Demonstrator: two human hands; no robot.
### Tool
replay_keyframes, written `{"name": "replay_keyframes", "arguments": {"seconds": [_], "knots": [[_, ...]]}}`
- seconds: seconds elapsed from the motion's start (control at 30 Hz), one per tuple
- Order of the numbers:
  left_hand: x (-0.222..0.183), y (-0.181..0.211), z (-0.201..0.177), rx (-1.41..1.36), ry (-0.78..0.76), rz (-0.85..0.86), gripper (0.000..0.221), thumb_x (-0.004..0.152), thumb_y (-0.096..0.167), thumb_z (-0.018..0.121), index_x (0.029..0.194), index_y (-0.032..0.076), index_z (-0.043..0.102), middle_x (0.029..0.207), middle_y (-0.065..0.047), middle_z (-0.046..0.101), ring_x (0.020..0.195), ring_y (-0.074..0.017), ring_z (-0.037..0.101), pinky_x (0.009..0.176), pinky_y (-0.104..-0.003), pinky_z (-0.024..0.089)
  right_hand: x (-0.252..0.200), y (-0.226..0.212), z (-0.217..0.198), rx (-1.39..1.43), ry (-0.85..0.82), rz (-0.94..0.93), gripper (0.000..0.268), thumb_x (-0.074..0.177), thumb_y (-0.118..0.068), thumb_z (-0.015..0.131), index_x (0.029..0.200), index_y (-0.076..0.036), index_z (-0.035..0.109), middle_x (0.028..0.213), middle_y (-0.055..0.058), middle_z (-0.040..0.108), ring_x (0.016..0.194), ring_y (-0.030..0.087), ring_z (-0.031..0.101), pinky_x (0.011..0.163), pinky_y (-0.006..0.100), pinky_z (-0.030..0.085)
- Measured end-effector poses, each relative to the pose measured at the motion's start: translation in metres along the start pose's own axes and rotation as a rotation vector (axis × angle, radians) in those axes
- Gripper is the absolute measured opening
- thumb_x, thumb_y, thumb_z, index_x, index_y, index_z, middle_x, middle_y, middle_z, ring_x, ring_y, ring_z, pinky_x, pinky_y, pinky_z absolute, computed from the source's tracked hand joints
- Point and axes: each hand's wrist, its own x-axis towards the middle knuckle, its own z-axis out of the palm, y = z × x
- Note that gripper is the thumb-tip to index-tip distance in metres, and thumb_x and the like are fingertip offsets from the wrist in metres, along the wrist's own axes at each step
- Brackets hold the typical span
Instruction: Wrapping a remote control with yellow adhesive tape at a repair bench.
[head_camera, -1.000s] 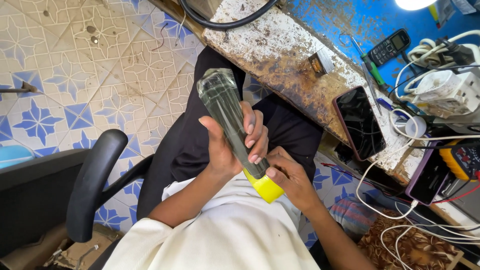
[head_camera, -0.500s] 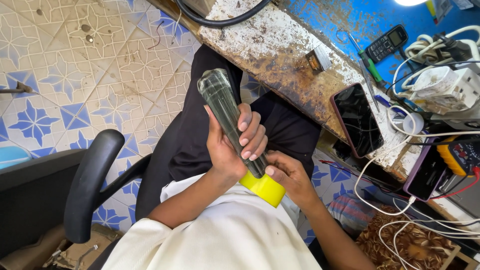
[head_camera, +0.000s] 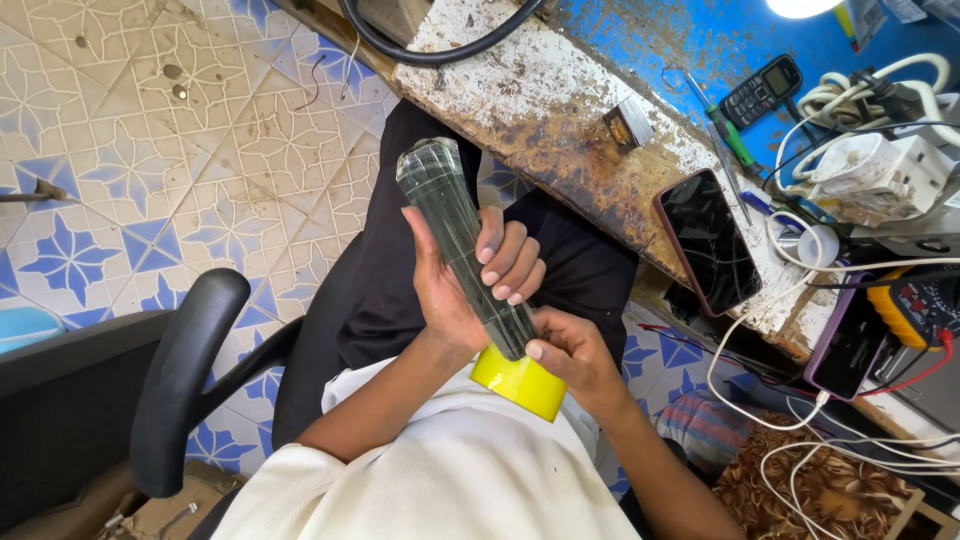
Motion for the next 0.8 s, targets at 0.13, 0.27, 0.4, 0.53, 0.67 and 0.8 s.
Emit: {"name": "replay_keyframes", "arguments": {"seconds": [0.13, 0.27, 0.4, 0.53, 0.67, 0.8], "knots": [[0.003, -0.002, -0.008, 0.13, -0.005, 0.043, 0.076, 0.095, 0.081, 0.027, 0.085, 0.009, 0.048, 0.072, -0.004, 0.04, 0.064, -0.0196, 0.05, 0.059, -0.032, 0.047, -0.002, -0.011, 0.011, -0.09, 0.075, -0.028, 0.025, 0.091, -0.027, 0.07, 0.094, -0.002, 0.067, 0.064, 0.004, 0.057, 0.062, 0.009, 0.059, 0.061, 0.024, 0.05], [0.006, 0.001, -0.022, 0.375, 0.04, 0.077, 0.082, 0.096, 0.077, 0.035, 0.12, 0.0, 0.05, 0.092, -0.011, 0.051, 0.085, -0.0231, 0.059, 0.078, -0.036, 0.052, -0.005, -0.008, 0.016, -0.205, 0.229, -0.085, 0.022, 0.093, -0.023, 0.072, 0.095, -0.003, 0.064, 0.066, 0.001, 0.049, 0.063, 0.006, 0.051, 0.061, 0.022, 0.048], [0.003, 0.003, -0.019, 0.705, 0.135, 0.149, 0.058, 0.106, 0.034, 0.055, 0.142, -0.01, 0.044, 0.094, -0.024, 0.063, 0.079, -0.0299, 0.07, 0.074, -0.039, 0.059, -0.004, -0.002, 0.021, -0.264, 0.362, -0.173, 0.02, 0.093, -0.021, 0.071, 0.097, -0.001, 0.066, 0.065, -0.001, 0.044, 0.06, 0.004, 0.047, 0.059, 0.02, 0.047], [-0.005, -0.004, -0.005, 0.744, 0.201, 0.119, 0.055, 0.11, 0.035, 0.047, 0.144, -0.008, 0.046, 0.106, -0.03, 0.07, 0.087, -0.0333, 0.076, 0.077, -0.041, 0.064, -0.003, 0.007, 0.021, -0.256, 0.405, -0.183, 0.024, 0.093, -0.023, 0.071, 0.098, 0.001, 0.069, 0.061, 0.003, 0.045, 0.055, 0.007, 0.047, 0.058, 0.021, 0.049], [-0.008, -0.005, 0.002, 0.647, 0.277, 0.12, 0.059, 0.11, 0.038, 0.043, 0.144, -0.01, 0.043, 0.11, -0.036, 0.068, 0.078, -0.0364, 0.075, 0.067, -0.04, 0.065, -0.003, 0.018, 0.027, -0.285, 0.425, -0.235, 0.025, 0.095, -0.026, 0.068, 0.099, -0.002, 0.067, 0.071, -0.002, 0.045, 0.063, 0.005, 0.043, 0.058, 0.021, 0.041], [-0.009, 0.001, 0.009, 0.653, 0.281, 0.075, 0.061, 0.108, 0.04, 0.044, 0.143, -0.01, 0.041, 0.111, -0.037, 0.067, 0.076, -0.0371, 0.074, 0.067, -0.039, 0.064, -0.002, 0.013, 0.03, -0.401, 0.357, -0.319, 0.038, 0.098, -0.04, 0.063, 0.102, -0.003, 0.065, 0.079, -0.001, 0.042, 0.07, 0.009, 0.04, 0.061, 0.025, 0.035]]}}
